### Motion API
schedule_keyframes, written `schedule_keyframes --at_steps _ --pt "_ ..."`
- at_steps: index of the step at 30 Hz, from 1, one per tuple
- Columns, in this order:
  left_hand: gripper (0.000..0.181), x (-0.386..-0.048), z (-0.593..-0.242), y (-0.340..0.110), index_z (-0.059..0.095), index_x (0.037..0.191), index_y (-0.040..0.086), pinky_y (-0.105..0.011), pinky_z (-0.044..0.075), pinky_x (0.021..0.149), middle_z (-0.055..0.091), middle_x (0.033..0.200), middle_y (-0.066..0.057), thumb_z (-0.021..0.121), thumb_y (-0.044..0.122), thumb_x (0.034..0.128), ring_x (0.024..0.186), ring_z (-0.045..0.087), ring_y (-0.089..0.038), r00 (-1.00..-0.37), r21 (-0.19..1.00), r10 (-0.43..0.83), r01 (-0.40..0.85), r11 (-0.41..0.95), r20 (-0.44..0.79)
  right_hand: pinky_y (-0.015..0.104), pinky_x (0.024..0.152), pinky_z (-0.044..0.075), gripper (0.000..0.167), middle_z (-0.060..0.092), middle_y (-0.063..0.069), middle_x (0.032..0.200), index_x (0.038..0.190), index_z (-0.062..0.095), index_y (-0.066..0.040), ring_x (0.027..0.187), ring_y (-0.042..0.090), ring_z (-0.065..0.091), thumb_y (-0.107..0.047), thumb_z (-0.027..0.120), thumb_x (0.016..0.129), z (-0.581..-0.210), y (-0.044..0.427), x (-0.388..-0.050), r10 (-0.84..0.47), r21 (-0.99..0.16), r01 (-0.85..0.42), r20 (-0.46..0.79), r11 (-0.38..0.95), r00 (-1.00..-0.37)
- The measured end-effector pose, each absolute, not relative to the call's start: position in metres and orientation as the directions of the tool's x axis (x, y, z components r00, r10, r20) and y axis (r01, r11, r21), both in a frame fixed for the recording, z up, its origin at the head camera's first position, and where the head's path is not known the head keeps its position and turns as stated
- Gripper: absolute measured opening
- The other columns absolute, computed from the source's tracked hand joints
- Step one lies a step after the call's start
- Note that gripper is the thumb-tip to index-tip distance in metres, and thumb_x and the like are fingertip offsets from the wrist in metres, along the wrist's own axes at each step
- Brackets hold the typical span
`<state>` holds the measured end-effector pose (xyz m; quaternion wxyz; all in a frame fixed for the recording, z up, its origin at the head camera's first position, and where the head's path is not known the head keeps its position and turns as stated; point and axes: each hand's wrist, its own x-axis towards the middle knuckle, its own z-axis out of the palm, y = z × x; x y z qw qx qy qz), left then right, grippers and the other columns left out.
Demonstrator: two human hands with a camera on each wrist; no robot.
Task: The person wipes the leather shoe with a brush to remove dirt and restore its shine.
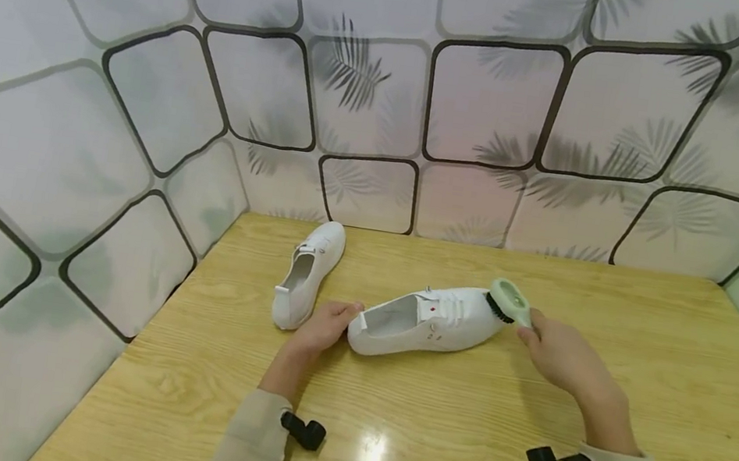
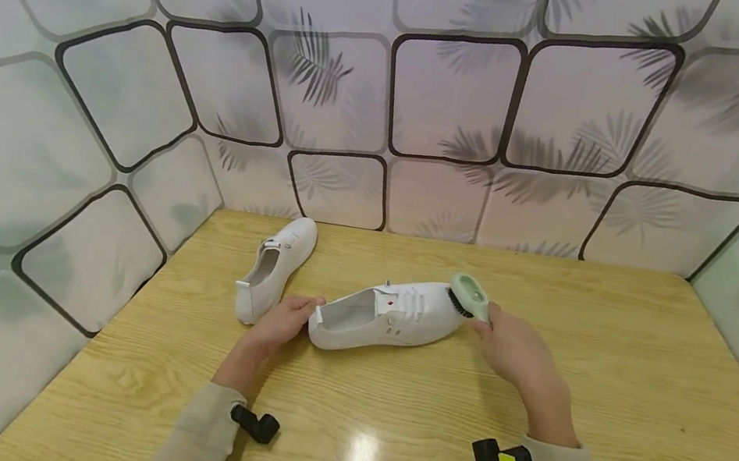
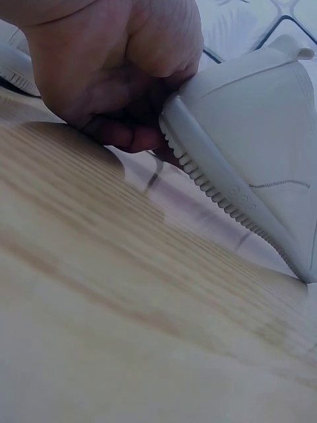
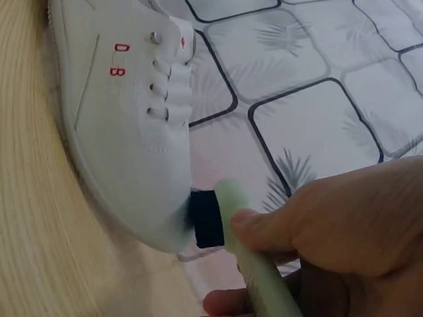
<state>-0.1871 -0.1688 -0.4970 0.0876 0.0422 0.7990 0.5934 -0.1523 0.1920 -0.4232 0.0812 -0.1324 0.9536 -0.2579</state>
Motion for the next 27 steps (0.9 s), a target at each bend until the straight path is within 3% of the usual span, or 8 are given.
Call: schedule_keyframes --at_steps 3,7,10,13,17,22,27 --pt "0.04 -0.188 -0.498 -0.168 0.07 0.098 -0.012 -0.024 0.043 0.08 0.064 0.088 -0.002 0.049 0.021 0.1055 0.083 0.054 -0.01 -0.979 0.955 0.184 -0.032 0.296 -0.09 0.04 0.061 0.039 0.041 0.052 0.017 0.082 0.129 0.042 0.013 0.07 0.027 0.048 -0.022 0.039 0.108 -0.427 0.195 -0.154 -0.254 -0.514 -0.168 -0.101 0.841 -0.962" --pt "0.041 -0.188 -0.499 -0.168 0.07 0.101 -0.011 -0.028 0.045 0.087 0.068 0.098 -0.009 0.046 0.021 0.1065 0.091 0.057 -0.012 -0.978 0.952 0.199 -0.004 0.307 -0.068 0.048 0.072 0.047 0.049 0.06 0.033 0.114 0.141 0.037 0.013 0.09 0.037 0.059 -0.023 0.04 0.108 -0.429 0.188 -0.155 -0.288 -0.525 -0.208 -0.076 0.825 -0.955" --pt "0.041 -0.188 -0.498 -0.167 0.071 0.104 -0.01 -0.033 0.045 0.094 0.069 0.107 -0.014 0.045 0.022 0.1068 0.099 0.059 -0.015 -0.98 0.949 0.193 0.009 0.315 -0.055 0.045 0.068 0.048 0.049 0.062 0.029 0.102 0.142 0.037 0.014 0.083 0.034 0.06 -0.021 0.041 0.108 -0.425 0.187 -0.152 -0.316 -0.556 -0.212 -0.098 0.804 -0.944" --pt "0.04 -0.188 -0.498 -0.165 0.071 0.107 -0.01 -0.037 0.045 0.098 0.07 0.11 -0.016 0.045 0.02 0.1068 0.104 0.06 -0.02 -0.983 0.946 0.178 0.011 0.325 -0.049 0.034 0.053 0.039 0.038 0.05 0.01 0.075 0.128 0.046 0.012 0.061 0.02 0.046 -0.02 0.04 0.108 -0.423 0.192 -0.149 -0.294 -0.602 -0.13 -0.182 0.788 -0.938" --pt "0.038 -0.189 -0.498 -0.161 0.068 0.118 -0.009 -0.043 0.042 0.104 0.068 0.118 -0.019 0.044 0.018 0.1063 0.116 0.058 -0.028 -0.99 0.941 0.129 -0.007 0.337 -0.054 0.029 0.048 0.038 0.03 0.045 0.006 0.07 0.117 0.048 0.007 0.054 0.017 0.043 -0.02 0.038 0.108 -0.429 0.197 -0.151 -0.246 -0.623 -0.032 -0.26 0.781 -0.934" --pt "0.048 -0.189 -0.499 -0.159 0.057 0.134 -0.007 -0.047 0.028 0.116 0.056 0.139 -0.02 0.037 0.029 0.1079 0.137 0.042 -0.033 -0.991 0.949 0.09 -0.065 0.307 -0.096 0.033 0.049 0.042 0.037 0.05 0.008 0.069 0.12 0.045 0.008 0.054 0.019 0.047 -0.025 0.034 0.109 -0.439 0.196 -0.159 -0.234 -0.618 -0.044 -0.231 0.785 -0.944" --pt "0.068 -0.187 -0.499 -0.168 0.035 0.15 -0.005 -0.045 0.012 0.121 0.028 0.159 -0.018 0.026 0.047 0.1082 0.15 0.018 -0.03 -0.952 0.978 0.281 -0.071 0.197 -0.125 0.034 0.049 0.043 0.036 0.049 0.008 0.066 0.119 0.046 0.008 0.052 0.019 0.048 -0.025 0.032 0.11 -0.445 0.195 -0.163 -0.218 -0.651 -0.034 -0.204 0.758 -0.954"
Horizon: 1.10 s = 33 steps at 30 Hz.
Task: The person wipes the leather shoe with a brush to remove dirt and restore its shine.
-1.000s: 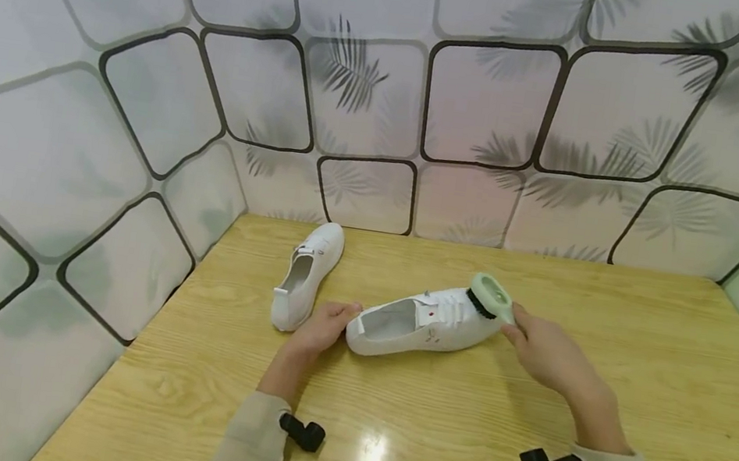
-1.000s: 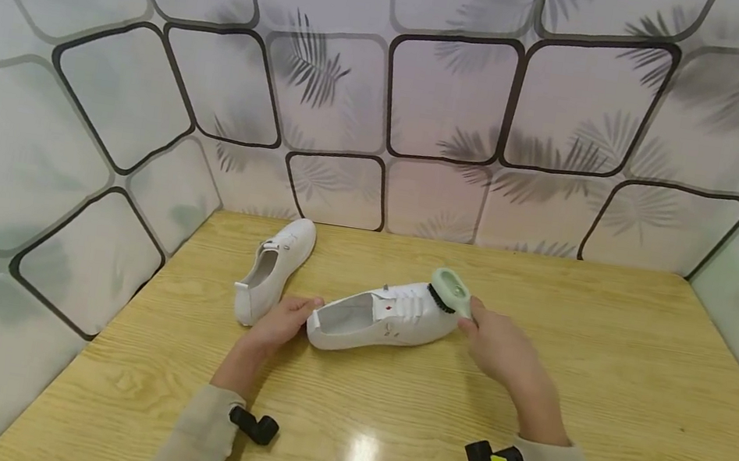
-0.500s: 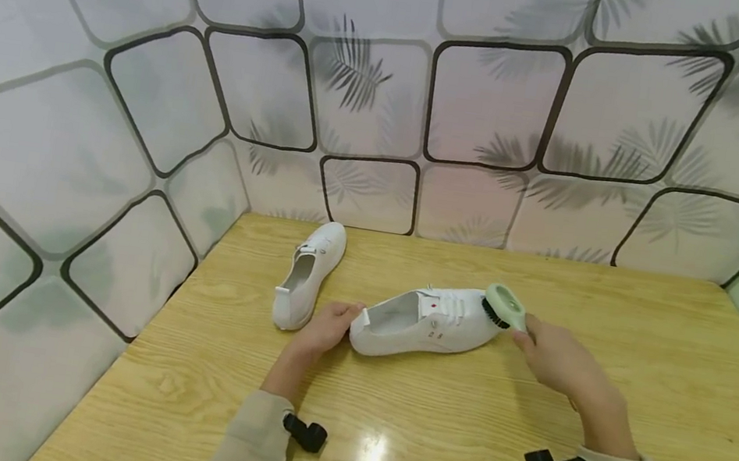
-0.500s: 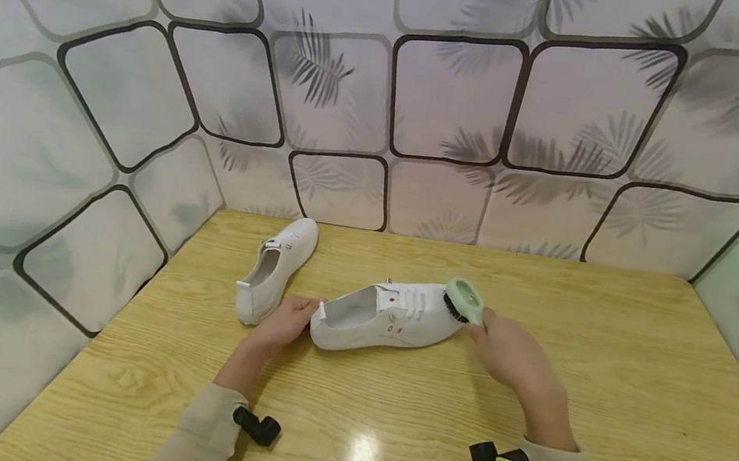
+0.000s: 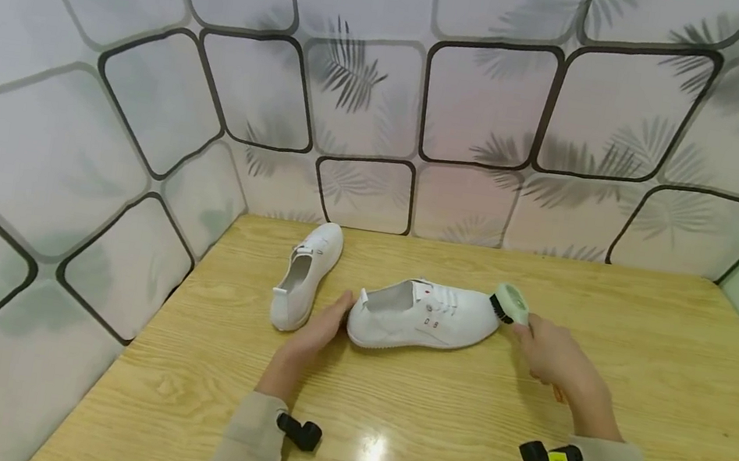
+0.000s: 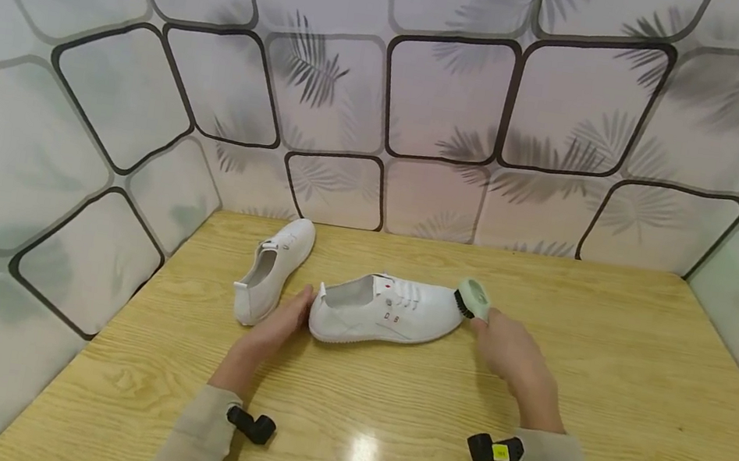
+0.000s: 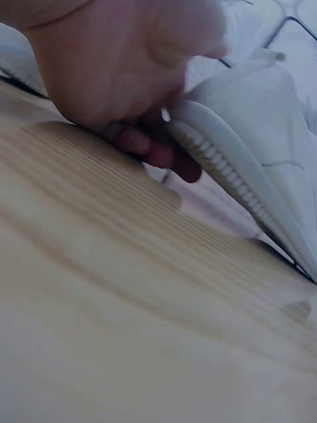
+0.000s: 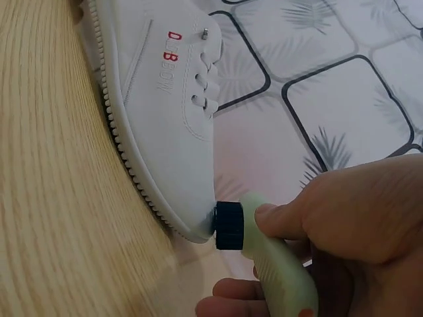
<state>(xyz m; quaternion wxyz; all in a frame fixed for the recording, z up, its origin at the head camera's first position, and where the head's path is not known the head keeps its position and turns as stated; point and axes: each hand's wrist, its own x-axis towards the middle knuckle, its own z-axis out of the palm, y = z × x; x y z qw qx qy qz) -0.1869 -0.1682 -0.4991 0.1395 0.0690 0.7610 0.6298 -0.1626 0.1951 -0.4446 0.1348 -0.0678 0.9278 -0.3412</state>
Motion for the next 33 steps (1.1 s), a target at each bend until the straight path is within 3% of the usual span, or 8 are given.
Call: schedule_keyframes --at_steps 3,6,9,15,24,33 --pt "0.07 -0.186 -0.499 -0.176 0.024 0.155 0.0 -0.046 0.015 0.12 0.027 0.16 -0.018 0.043 0.045 0.1052 0.148 0.021 -0.029 -0.898 0.976 0.425 -0.022 0.216 -0.114 0.034 0.049 0.043 0.036 0.049 0.008 0.064 0.118 0.046 0.007 0.051 0.019 0.048 -0.025 0.032 0.11 -0.447 0.194 -0.166 -0.216 -0.669 -0.034 -0.191 0.742 -0.958" --pt "0.074 -0.187 -0.5 -0.179 0.029 0.153 0.009 -0.041 0.027 0.115 0.042 0.149 -0.011 0.068 0.034 0.0952 0.136 0.039 -0.023 -0.852 0.953 0.518 0.093 0.29 -0.074 0.033 0.048 0.043 0.036 0.049 0.007 0.064 0.118 0.046 0.008 0.05 0.018 0.048 -0.023 0.032 0.109 -0.447 0.193 -0.169 -0.216 -0.676 -0.032 -0.19 0.736 -0.958" --pt "0.077 -0.189 -0.501 -0.177 0.033 0.148 0.012 -0.037 0.033 0.109 0.049 0.14 -0.005 0.079 0.022 0.0866 0.125 0.046 -0.017 -0.828 0.927 0.56 0.184 0.327 -0.033 0.032 0.046 0.044 0.035 0.049 0.007 0.063 0.115 0.047 0.009 0.048 0.018 0.05 -0.022 0.031 0.108 -0.446 0.193 -0.171 -0.22 -0.68 -0.015 -0.215 0.733 -0.952" --pt "0.075 -0.188 -0.499 -0.174 0.034 0.147 0.011 -0.038 0.032 0.111 0.05 0.14 -0.005 0.078 0.011 0.0858 0.126 0.046 -0.016 -0.833 0.909 0.552 0.209 0.361 -0.028 0.034 0.042 0.046 0.035 0.046 0.008 0.066 0.107 0.047 0.009 0.047 0.02 0.051 -0.022 0.031 0.109 -0.437 0.198 -0.165 -0.262 -0.686 0.007 -0.287 0.727 -0.921" --pt "0.079 -0.19 -0.501 -0.167 0.031 0.148 0.008 -0.04 0.031 0.111 0.05 0.139 -0.008 0.079 0.015 0.086 0.126 0.046 -0.019 -0.833 0.899 0.552 0.209 0.384 -0.042 0.031 0.044 0.04 0.042 0.046 0.01 0.07 0.123 0.04 0.011 0.049 0.018 0.044 -0.026 0.027 0.108 -0.445 0.19 -0.184 -0.219 -0.624 -0.041 -0.212 0.78 -0.952" --pt "0.081 -0.187 -0.504 -0.172 0.033 0.149 0.012 -0.04 0.029 0.113 0.05 0.141 -0.004 0.081 0.015 0.0842 0.128 0.044 -0.017 -0.846 0.927 0.531 0.154 0.343 -0.056 0.032 0.038 0.041 0.037 0.049 0.011 0.069 0.108 0.047 0.009 0.046 0.019 0.045 -0.024 0.029 0.106 -0.436 0.188 -0.158 -0.215 -0.606 -0.014 -0.26 0.795 -0.941"
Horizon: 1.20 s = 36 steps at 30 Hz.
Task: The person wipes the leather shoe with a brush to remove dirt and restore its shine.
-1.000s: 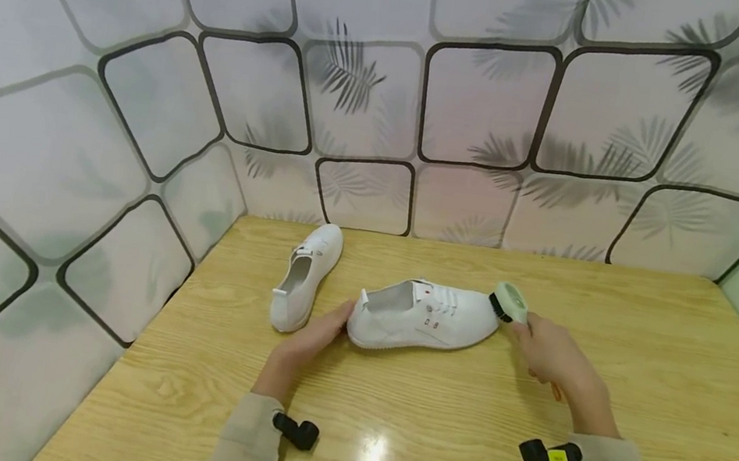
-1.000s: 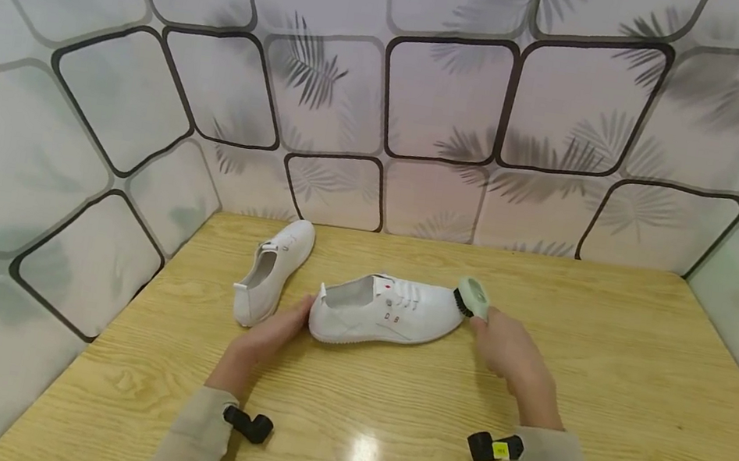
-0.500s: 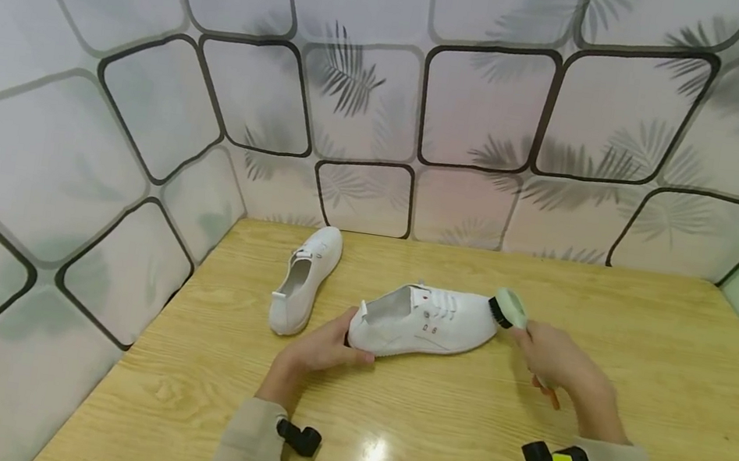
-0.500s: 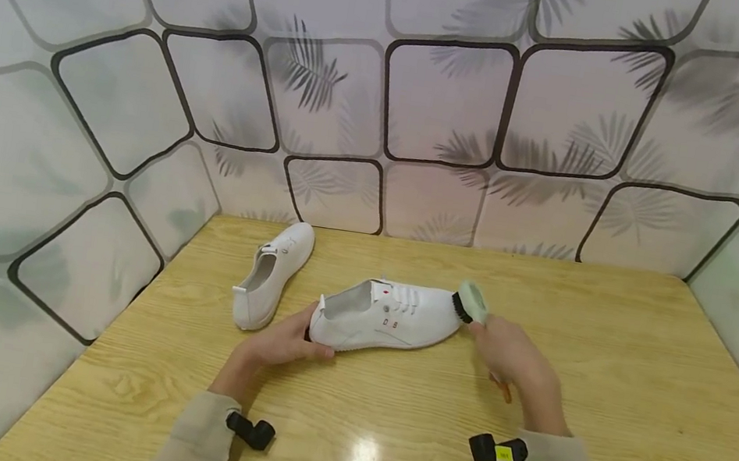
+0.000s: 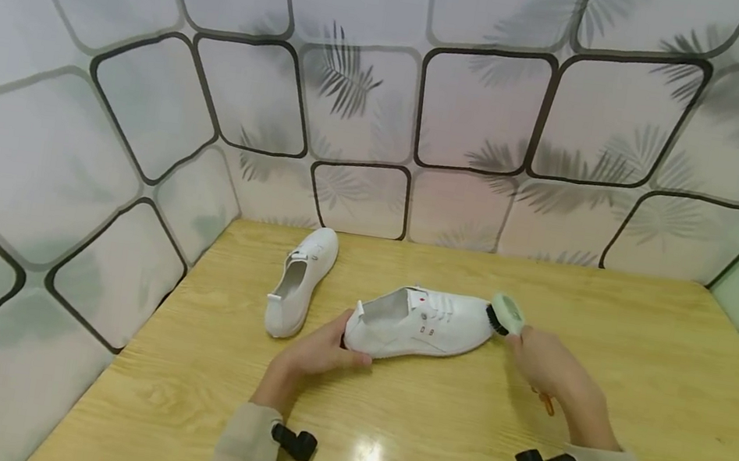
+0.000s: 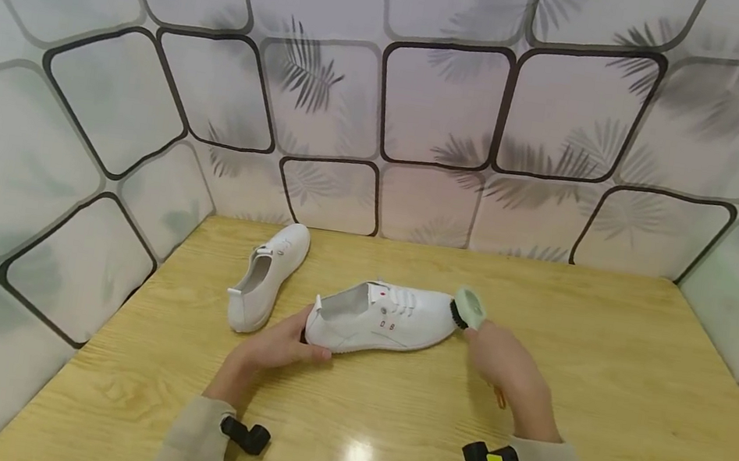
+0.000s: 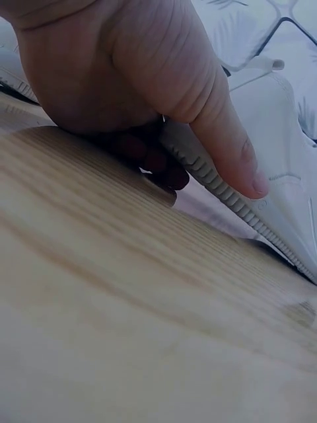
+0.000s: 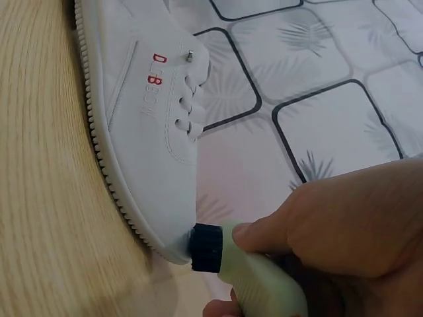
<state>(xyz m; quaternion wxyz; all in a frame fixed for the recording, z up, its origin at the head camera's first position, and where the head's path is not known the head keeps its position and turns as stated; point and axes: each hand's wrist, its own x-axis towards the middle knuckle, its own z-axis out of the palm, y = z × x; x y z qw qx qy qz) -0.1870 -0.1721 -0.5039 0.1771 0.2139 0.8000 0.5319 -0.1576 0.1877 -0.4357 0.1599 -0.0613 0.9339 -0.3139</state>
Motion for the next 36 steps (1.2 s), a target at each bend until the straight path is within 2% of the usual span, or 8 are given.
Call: schedule_keyframes --at_steps 6,10,14,18,22,26,29,36 --pt "0.078 -0.185 -0.505 -0.172 0.036 0.148 0.013 -0.039 0.031 0.112 0.052 0.139 -0.002 0.081 0.016 0.0839 0.125 0.046 -0.015 -0.845 0.917 0.533 0.179 0.357 -0.043 0.033 0.048 0.039 0.051 0.043 0.011 0.074 0.134 0.033 0.017 0.055 0.02 0.042 -0.027 0.029 0.109 -0.448 0.182 -0.167 -0.199 -0.579 -0.076 -0.153 0.812 -0.968" --pt "0.075 -0.187 -0.504 -0.173 0.038 0.147 0.013 -0.039 0.033 0.11 0.053 0.138 -0.002 0.081 0.018 0.0847 0.124 0.047 -0.015 -0.846 0.897 0.533 0.212 0.387 -0.029 0.032 0.053 0.035 0.041 0.041 0.008 0.072 0.123 0.044 0.012 0.059 0.02 0.04 -0.025 0.032 0.109 -0.452 0.18 -0.173 -0.204 -0.579 -0.118 -0.085 0.807 -0.975" --pt "0.075 -0.187 -0.503 -0.174 0.039 0.146 0.014 -0.04 0.033 0.11 0.054 0.136 -0.002 0.081 0.018 0.0843 0.123 0.048 -0.015 -0.85 0.899 0.527 0.209 0.386 -0.029 0.031 0.046 0.037 0.033 0.041 0.006 0.069 0.112 0.049 0.004 0.052 0.018 0.04 -0.027 0.037 0.108 -0.446 0.176 -0.168 -0.279 -0.617 -0.16 -0.101 0.771 -0.955" --pt "0.076 -0.187 -0.504 -0.174 0.039 0.147 0.015 -0.04 0.032 0.111 0.054 0.137 -0.002 0.081 0.018 0.0845 0.124 0.047 -0.015 -0.851 0.906 0.524 0.196 0.376 -0.033 0.032 0.047 0.038 0.041 0.041 0.006 0.069 0.124 0.048 0.006 0.05 0.017 0.039 -0.03 0.038 0.108 -0.44 0.179 -0.165 -0.302 -0.614 -0.171 -0.115 0.77 -0.946" --pt "0.075 -0.186 -0.505 -0.174 0.039 0.147 0.014 -0.04 0.032 0.111 0.054 0.137 -0.002 0.081 0.019 0.0848 0.125 0.047 -0.015 -0.85 0.911 0.525 0.186 0.368 -0.039 0.033 0.049 0.039 0.05 0.044 0.01 0.073 0.136 0.038 0.014 0.054 0.019 0.042 -0.028 0.034 0.108 -0.442 0.189 -0.167 -0.213 -0.577 -0.091 -0.147 0.812 -0.966" --pt "0.075 -0.185 -0.503 -0.175 0.039 0.146 0.014 -0.04 0.033 0.111 0.054 0.137 -0.002 0.081 0.02 0.084 0.125 0.047 -0.015 -0.856 0.903 0.516 0.19 0.386 -0.04 0.033 0.045 0.043 0.052 0.046 0.011 0.073 0.138 0.035 0.015 0.051 0.019 0.046 -0.028 0.034 0.109 -0.444 0.192 -0.169 -0.221 -0.609 -0.071 -0.174 0.79 -0.96" --pt "0.077 -0.184 -0.502 -0.175 0.038 0.147 0.013 -0.041 0.032 0.111 0.053 0.138 -0.003 0.081 0.022 0.0843 0.126 0.047 -0.016 -0.858 0.893 0.512 0.196 0.405 -0.043 0.032 0.044 0.043 0.047 0.045 0.008 0.068 0.132 0.041 0.011 0.048 0.017 0.046 -0.029 0.035 0.109 -0.443 0.19 -0.169 -0.259 -0.645 -0.081 -0.186 0.76 -0.948" --pt "0.088 -0.184 -0.503 -0.172 0.024 0.153 0.017 -0.041 0.027 0.114 0.044 0.145 -0.007 0.079 0.029 0.086 0.133 0.04 -0.019 -0.879 0.878 0.475 0.187 0.44 -0.051 0.032 0.04 0.042 0.038 0.045 0.007 0.064 0.111 0.047 0.008 0.045 0.017 0.045 -0.027 0.031 0.108 -0.44 0.19 -0.174 -0.221 -0.632 -0.05 -0.195 0.773 -0.956"
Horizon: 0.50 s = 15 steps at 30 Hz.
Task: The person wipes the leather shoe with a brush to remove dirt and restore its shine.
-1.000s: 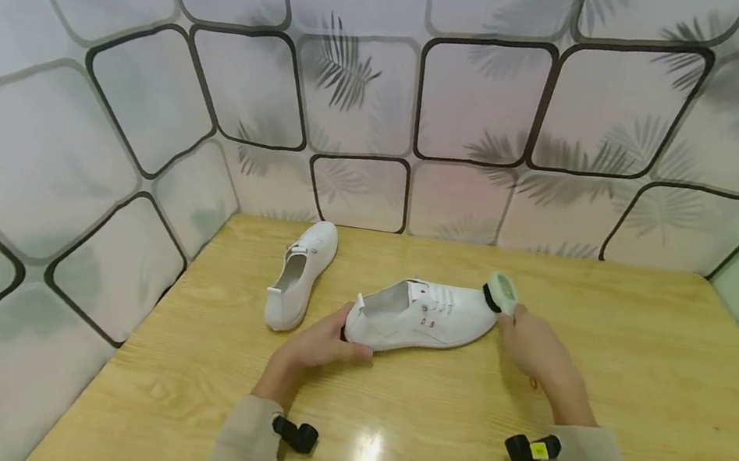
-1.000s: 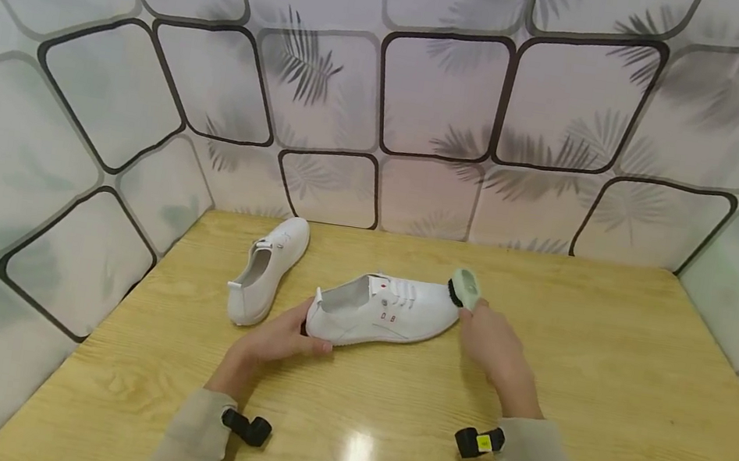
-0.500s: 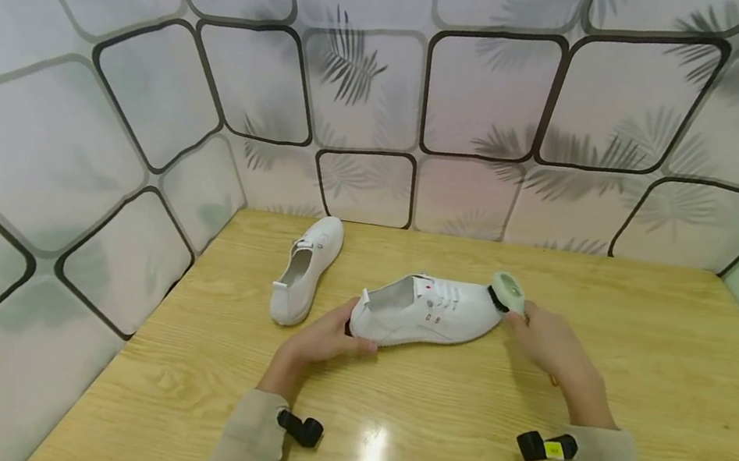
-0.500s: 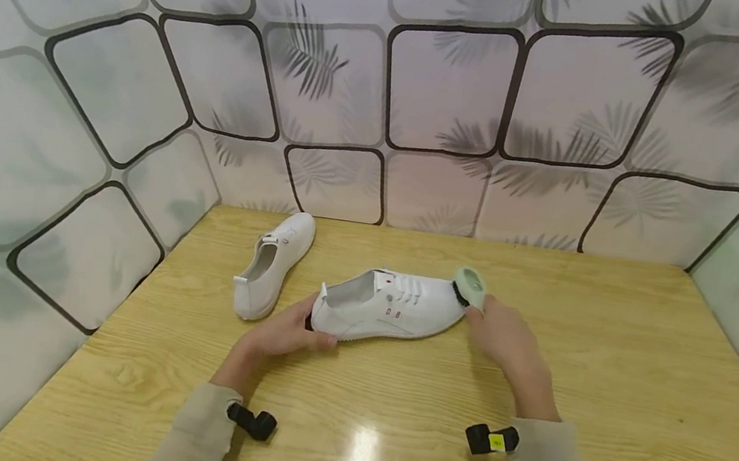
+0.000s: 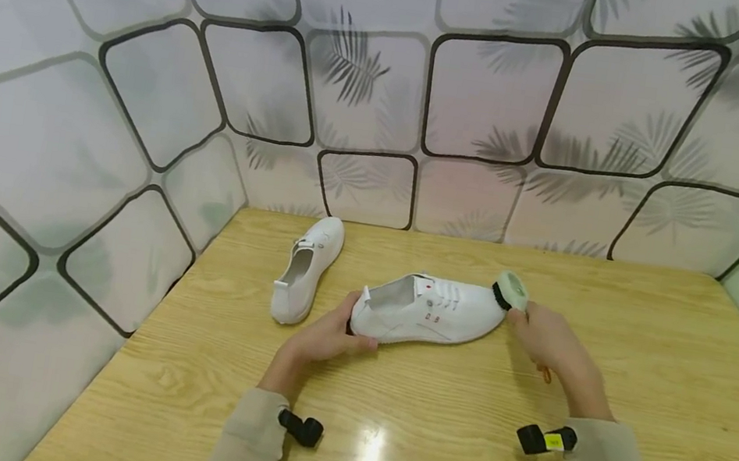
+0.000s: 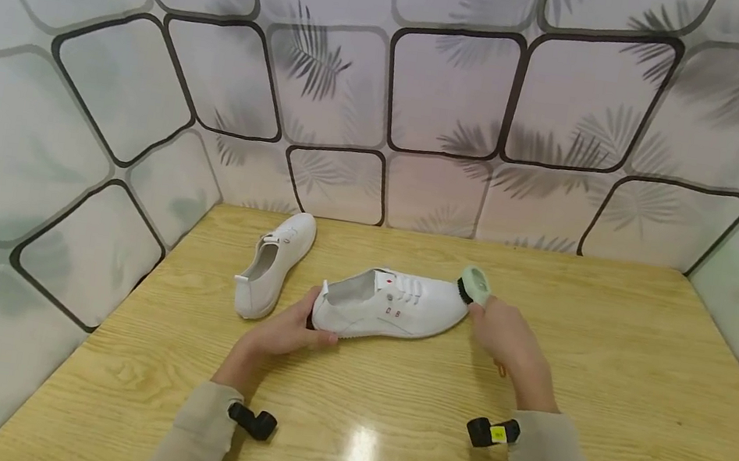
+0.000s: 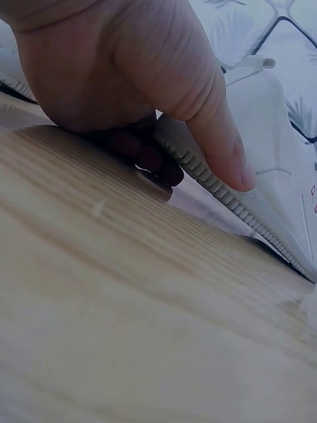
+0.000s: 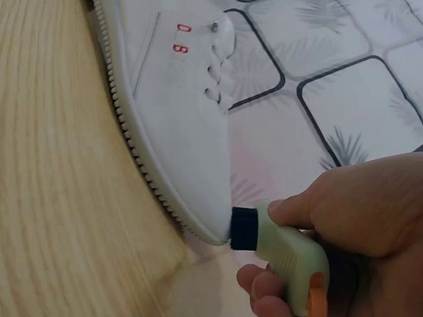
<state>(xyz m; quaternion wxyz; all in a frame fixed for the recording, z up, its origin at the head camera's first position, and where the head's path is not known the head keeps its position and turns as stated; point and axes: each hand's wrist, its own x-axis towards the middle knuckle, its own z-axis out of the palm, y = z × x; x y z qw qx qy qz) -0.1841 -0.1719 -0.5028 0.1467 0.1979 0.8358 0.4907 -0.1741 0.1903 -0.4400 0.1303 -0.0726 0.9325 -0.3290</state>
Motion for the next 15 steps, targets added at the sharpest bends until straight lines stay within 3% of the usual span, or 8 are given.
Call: schedule_keyframes --at_steps 8,15 --pt "0.086 -0.181 -0.5 -0.166 0.023 0.151 0.011 -0.042 0.028 0.113 0.045 0.143 -0.01 0.077 0.032 0.088 0.132 0.041 -0.021 -0.885 0.859 0.459 0.177 0.48 -0.074 0.038 0.04 0.046 0.037 0.045 0.006 0.061 0.106 0.048 0.009 0.042 0.017 0.046 -0.025 0.033 0.108 -0.438 0.198 -0.168 -0.253 -0.659 -0.041 -0.229 0.751 -0.94" --pt "0.078 -0.181 -0.493 -0.168 0.03 0.148 0.003 -0.043 0.029 0.113 0.045 0.142 -0.014 0.077 0.018 0.0882 0.132 0.042 -0.024 -0.881 0.871 0.472 0.209 0.445 -0.029 0.038 0.04 0.045 0.033 0.046 0.006 0.06 0.11 0.05 0.006 0.041 0.016 0.044 -0.024 0.036 0.109 -0.428 0.201 -0.156 -0.307 -0.692 -0.044 -0.262 0.721 -0.915"
